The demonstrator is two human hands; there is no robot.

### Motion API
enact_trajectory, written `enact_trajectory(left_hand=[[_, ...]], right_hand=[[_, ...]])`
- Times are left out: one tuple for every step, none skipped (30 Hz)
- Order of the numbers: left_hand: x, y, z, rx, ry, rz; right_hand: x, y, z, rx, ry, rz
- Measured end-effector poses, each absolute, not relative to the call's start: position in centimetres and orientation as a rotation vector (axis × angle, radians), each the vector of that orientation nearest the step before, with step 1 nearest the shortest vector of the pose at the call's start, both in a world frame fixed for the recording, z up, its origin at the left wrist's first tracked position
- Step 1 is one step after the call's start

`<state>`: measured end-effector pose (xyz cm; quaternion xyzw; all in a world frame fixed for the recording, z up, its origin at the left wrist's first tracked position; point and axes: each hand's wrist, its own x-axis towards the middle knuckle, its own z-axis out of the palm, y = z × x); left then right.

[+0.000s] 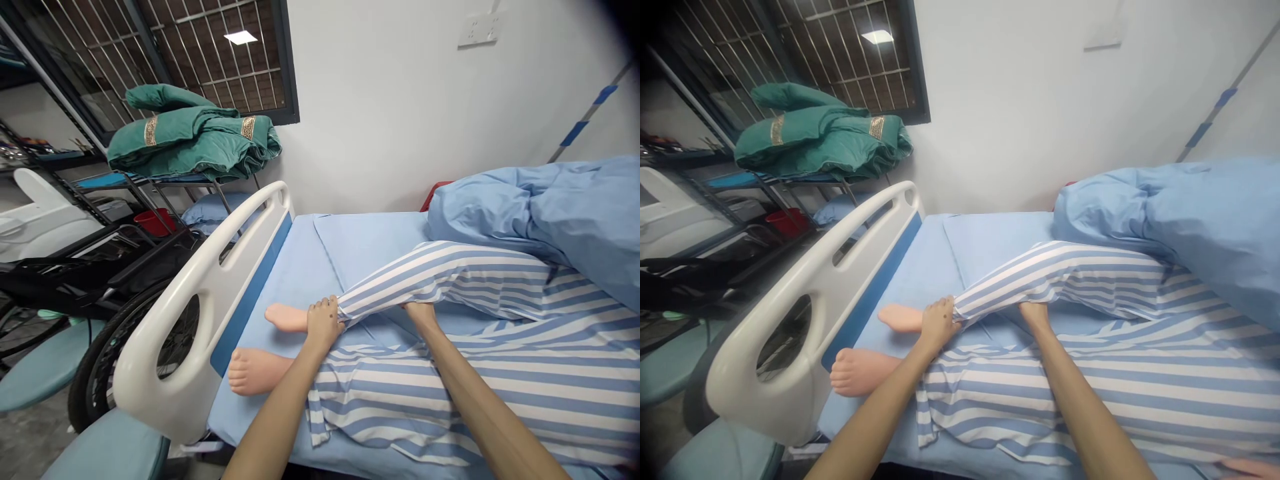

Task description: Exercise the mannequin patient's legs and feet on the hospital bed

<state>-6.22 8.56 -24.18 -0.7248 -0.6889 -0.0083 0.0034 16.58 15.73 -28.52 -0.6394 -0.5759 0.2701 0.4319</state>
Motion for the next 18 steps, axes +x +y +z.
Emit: enact_trajectory(left_hand=[[-6.3,8.5,-24.1,-2.274,-2.157,-0.014],[-6.5,8.5,-24.1,-2.276,-2.154,-0.003],[-6.7,8.4,-24.1,-2.274,-2.152,0.006],[-6.9,8.4,-24.1,-2.272,-2.151,0.013],[-7.1,8.4,-24.2,-2.27,-2.148,0.016],[-7.4,8.4,-24.2,-2.27,-2.144,0.017],[-7.6,8.4,-24.2,-2.274,-2.139,0.021],[-7.9,8.4,-24.2,-2.278,-2.136,0.032],[-8.1,8.4,-24.2,-2.28,-2.132,0.048],[-8.3,8.4,-24.1,-2.279,-2.128,0.069],[-8.5,8.4,-24.0,-2.274,-2.126,0.091],[-8.6,8.3,-23.9,-2.266,-2.124,0.113],[-8.8,8.3,-23.7,-2.255,-2.124,0.13],[-8.9,8.3,-23.6,-2.249,-2.121,0.143],[-9.0,8.4,-23.4,-2.248,-2.116,0.154],[-9.1,8.4,-23.3,-2.248,-2.109,0.165],[-9.2,8.5,-23.1,-2.249,-2.101,0.175],[-9.3,8.6,-23.0,-2.25,-2.092,0.184]], right_hand=[[16.6,15.7,-28.6,-1.6,-1.418,0.662],[16.6,15.7,-28.7,-1.61,-1.399,0.651],[16.6,15.8,-28.7,-1.623,-1.384,0.646],[16.6,15.8,-28.7,-1.638,-1.372,0.648],[16.6,15.8,-28.7,-1.655,-1.356,0.652],[16.7,15.8,-28.7,-1.675,-1.334,0.659],[16.8,15.9,-28.7,-1.698,-1.307,0.673],[16.9,15.9,-28.7,-1.725,-1.273,0.704],[17.0,15.9,-28.7,-1.753,-1.237,0.747],[17.1,15.9,-28.7,-1.779,-1.202,0.794],[17.2,16.0,-28.8,-1.798,-1.176,0.838],[17.2,16.0,-28.9,-1.807,-1.159,0.874],[17.2,16.0,-29.0,-1.807,-1.148,0.903],[17.2,16.0,-29.2,-1.8,-1.144,0.929],[17.1,16.0,-29.3,-1.788,-1.144,0.961],[17.1,16.0,-29.4,-1.774,-1.142,1.006],[17.0,15.9,-29.5,-1.759,-1.139,1.061],[16.8,15.9,-29.6,-1.742,-1.132,1.117]])
